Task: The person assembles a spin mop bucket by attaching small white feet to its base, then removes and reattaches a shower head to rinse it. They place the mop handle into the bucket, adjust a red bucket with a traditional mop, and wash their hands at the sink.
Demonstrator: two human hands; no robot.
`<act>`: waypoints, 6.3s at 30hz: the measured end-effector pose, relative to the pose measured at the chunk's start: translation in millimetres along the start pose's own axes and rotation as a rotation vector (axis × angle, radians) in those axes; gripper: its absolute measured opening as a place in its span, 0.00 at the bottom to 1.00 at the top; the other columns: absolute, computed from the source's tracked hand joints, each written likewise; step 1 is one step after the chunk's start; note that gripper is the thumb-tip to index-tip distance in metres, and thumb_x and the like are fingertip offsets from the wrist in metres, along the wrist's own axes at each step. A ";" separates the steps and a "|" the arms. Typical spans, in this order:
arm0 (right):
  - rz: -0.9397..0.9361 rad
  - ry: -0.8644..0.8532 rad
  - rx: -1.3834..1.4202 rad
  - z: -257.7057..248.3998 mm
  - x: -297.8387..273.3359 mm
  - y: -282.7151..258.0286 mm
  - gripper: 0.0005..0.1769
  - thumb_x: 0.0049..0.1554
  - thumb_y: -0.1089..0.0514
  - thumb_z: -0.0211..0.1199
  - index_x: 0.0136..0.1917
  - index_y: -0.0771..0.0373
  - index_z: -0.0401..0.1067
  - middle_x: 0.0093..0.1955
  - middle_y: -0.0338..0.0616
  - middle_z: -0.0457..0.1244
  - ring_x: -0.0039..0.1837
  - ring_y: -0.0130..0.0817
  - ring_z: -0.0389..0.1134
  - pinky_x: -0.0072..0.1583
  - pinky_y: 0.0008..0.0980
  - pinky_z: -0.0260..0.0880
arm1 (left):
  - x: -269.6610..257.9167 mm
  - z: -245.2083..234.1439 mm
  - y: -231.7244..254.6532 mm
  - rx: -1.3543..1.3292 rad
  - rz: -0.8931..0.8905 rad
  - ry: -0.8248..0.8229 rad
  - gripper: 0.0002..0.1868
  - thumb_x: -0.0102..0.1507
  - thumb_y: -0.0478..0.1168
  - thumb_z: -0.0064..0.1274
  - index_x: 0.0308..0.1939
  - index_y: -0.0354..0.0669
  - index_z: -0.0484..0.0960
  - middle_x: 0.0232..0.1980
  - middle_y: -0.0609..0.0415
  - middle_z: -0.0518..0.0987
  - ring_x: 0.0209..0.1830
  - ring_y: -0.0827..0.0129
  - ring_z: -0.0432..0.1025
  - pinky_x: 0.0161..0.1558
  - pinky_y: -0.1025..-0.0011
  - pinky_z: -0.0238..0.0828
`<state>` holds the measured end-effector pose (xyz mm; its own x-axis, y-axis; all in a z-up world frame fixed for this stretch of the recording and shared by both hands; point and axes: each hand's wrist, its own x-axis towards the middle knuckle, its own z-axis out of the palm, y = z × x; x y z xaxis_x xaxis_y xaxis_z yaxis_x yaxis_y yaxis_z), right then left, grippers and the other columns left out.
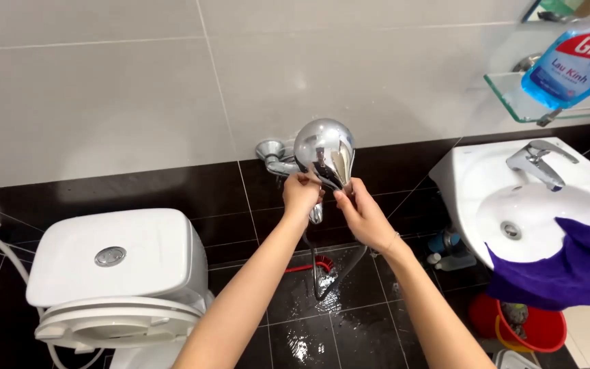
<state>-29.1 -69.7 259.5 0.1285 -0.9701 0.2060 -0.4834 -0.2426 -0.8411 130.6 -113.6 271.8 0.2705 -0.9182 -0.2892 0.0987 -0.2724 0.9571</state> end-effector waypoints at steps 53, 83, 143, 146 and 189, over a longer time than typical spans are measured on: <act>0.160 -0.525 -0.851 55.9 208.3 -15.8 0.19 0.61 0.42 0.69 0.64 0.46 0.82 0.63 0.38 0.75 0.69 0.48 0.74 0.68 0.51 0.75 | 101.8 -92.6 -58.7 -0.333 -0.152 0.074 0.35 0.70 0.57 0.62 0.72 0.40 0.69 0.62 0.44 0.76 0.60 0.60 0.77 0.62 0.57 0.82; 0.057 0.401 -0.384 -98.3 -47.3 44.8 0.15 0.68 0.48 0.70 0.43 0.56 0.76 0.28 0.40 0.65 0.35 0.41 0.69 0.40 0.37 0.69 | -95.6 71.8 -24.1 0.266 0.549 -0.474 0.10 0.75 0.48 0.52 0.45 0.49 0.81 0.37 0.58 0.86 0.32 0.68 0.82 0.33 0.69 0.79; 1.231 1.241 0.186 90.1 -776.8 871.4 0.18 0.61 0.54 0.62 0.61 0.63 0.79 0.49 0.54 0.73 0.48 0.41 0.76 0.50 0.39 0.78 | -207.1 390.3 -995.5 0.965 0.544 -1.244 0.11 0.69 0.54 0.56 0.53 0.63 0.86 0.52 0.57 0.84 0.59 0.51 0.80 0.61 0.49 0.74; 1.005 1.724 0.208 60.0 -791.1 847.9 0.21 0.67 0.52 0.56 0.64 0.72 0.70 0.53 0.60 0.67 0.45 0.40 0.73 0.42 0.34 0.80 | -223.2 406.0 -983.4 0.775 0.513 -1.155 0.16 0.72 0.54 0.52 0.56 0.54 0.84 0.51 0.50 0.84 0.55 0.49 0.82 0.57 0.48 0.77; 0.505 1.723 0.006 -95.8 -728.7 750.8 0.56 0.58 0.71 0.60 0.89 0.61 0.31 0.86 0.77 0.44 0.86 0.69 0.46 0.81 0.59 0.56 | -323.5 459.9 -739.3 0.097 0.464 -0.946 0.75 0.60 0.52 0.74 0.88 0.53 0.25 0.86 0.15 0.29 0.86 0.19 0.31 0.70 0.11 0.33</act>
<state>-568.6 454.2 -474.2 -0.9721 0.1405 0.1877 -0.1829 0.0463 -0.9820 -470.3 252.6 -334.5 -0.5979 -0.7771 0.1965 0.0889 0.1793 0.9798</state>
